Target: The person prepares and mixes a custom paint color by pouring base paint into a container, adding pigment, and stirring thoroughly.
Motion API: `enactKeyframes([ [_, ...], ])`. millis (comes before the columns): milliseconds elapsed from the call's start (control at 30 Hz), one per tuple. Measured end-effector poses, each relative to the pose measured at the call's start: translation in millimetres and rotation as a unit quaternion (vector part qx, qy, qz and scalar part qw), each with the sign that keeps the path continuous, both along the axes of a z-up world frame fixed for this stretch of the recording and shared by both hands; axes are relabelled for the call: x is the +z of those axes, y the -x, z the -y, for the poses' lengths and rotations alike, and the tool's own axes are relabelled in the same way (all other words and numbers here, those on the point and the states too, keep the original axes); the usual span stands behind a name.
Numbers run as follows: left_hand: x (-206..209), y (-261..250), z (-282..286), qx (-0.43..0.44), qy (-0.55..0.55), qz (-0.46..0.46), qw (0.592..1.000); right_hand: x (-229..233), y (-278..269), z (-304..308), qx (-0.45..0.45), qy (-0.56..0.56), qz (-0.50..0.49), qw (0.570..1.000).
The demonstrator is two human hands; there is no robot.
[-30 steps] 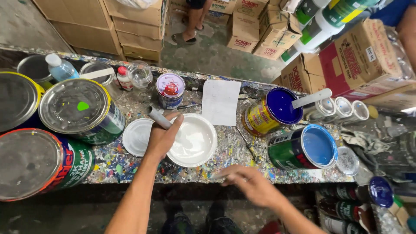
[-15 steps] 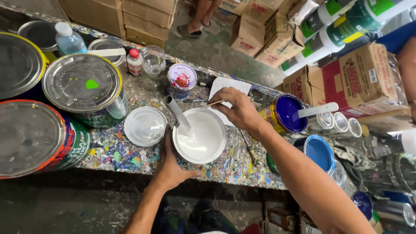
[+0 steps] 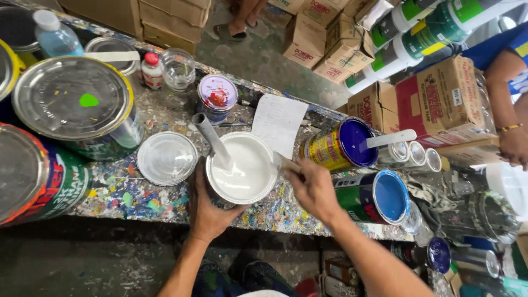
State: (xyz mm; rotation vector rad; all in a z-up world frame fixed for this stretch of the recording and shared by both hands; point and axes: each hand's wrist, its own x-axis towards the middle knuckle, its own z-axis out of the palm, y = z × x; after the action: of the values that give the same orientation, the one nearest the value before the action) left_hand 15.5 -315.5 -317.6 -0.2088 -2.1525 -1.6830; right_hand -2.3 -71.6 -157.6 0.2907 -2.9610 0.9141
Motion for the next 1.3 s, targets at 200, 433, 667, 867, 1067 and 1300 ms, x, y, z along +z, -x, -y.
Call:
enactKeyframes([
  [200,11.1,-8.1,-32.4,0.072,0.002,-0.007,0.997,17.6,-39.3,35.5,-0.105,0.056,-0.037,0.992],
  [433,1.4,-12.5,-23.6,0.005,0.059,0.042,0.997,16.2,-44.3,27.9,0.161,-0.253,-0.167,0.939],
  [667,83.4,17.4,42.4,-0.056,-0.115,0.0,0.992,54.9,20.7,-16.5,0.134,-0.179,-0.107,0.969],
  [867,140.0,22.2,47.4,-0.052,-0.048,-0.011,0.997,60.9,100.7,38.6,0.264,-0.085,-0.135,0.951],
  [1067,145.2,-18.1,48.5,-0.039,-0.068,-0.061,0.995,39.6,122.9,73.9,0.388,-0.076,-0.097,0.913],
  [1300,146.2,-11.2,36.3,-0.032,-0.081,-0.033,0.996,14.3,132.4,49.1,0.319,-0.199,-0.198,0.905],
])
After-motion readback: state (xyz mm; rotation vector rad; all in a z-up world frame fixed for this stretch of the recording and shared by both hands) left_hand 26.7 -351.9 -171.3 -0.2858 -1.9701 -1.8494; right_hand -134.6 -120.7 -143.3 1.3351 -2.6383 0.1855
